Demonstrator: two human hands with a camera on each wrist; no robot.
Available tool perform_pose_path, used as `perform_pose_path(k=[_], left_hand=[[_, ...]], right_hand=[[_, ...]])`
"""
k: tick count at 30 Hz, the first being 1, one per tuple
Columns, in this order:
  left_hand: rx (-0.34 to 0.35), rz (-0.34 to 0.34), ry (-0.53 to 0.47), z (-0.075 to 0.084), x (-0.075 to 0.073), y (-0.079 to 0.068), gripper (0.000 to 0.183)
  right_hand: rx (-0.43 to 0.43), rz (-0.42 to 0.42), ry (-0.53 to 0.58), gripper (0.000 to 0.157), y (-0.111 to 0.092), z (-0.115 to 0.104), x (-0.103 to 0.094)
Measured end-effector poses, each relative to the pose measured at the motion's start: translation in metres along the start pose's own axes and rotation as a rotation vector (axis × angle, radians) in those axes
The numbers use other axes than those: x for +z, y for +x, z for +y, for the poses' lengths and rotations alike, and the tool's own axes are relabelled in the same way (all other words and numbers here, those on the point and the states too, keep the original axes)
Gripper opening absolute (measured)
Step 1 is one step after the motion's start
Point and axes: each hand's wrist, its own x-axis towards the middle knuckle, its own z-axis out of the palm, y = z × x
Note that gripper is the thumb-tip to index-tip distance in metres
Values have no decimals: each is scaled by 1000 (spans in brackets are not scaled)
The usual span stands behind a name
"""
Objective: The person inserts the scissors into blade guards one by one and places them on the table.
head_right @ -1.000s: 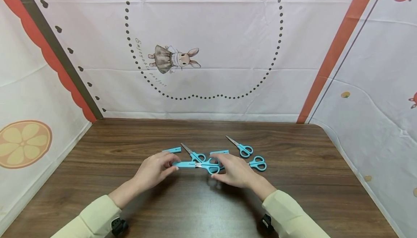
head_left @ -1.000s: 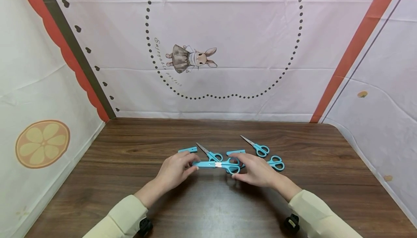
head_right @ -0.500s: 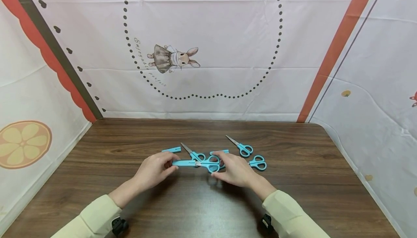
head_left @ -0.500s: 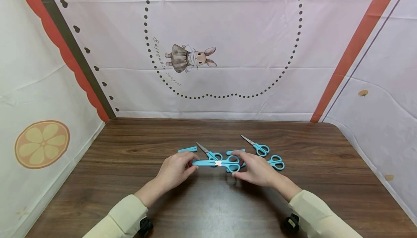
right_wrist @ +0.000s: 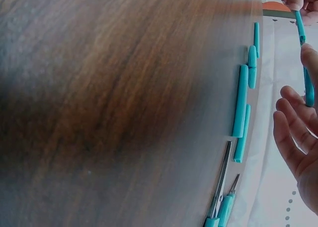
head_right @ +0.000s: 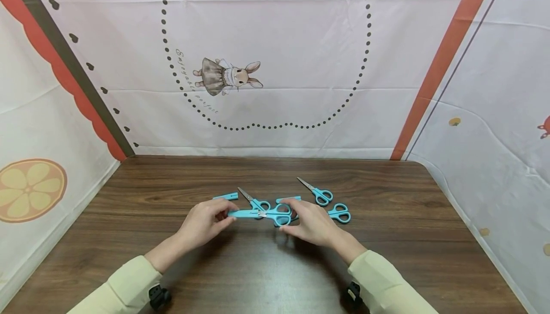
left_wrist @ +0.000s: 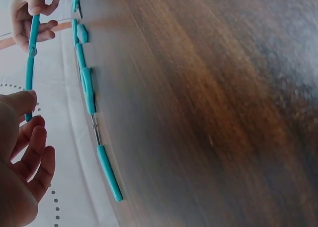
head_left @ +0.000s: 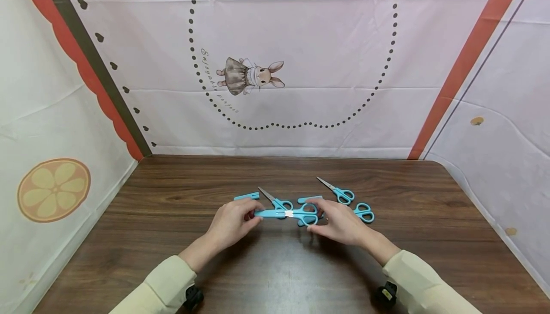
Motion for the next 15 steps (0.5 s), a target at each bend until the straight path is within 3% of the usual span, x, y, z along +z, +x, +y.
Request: perform_pose_path(k=[15], left_hand=[[9,23,27,2,-3,-2,15]], right_hand=[[-47,42,-13,56,-1,-2,-1]])
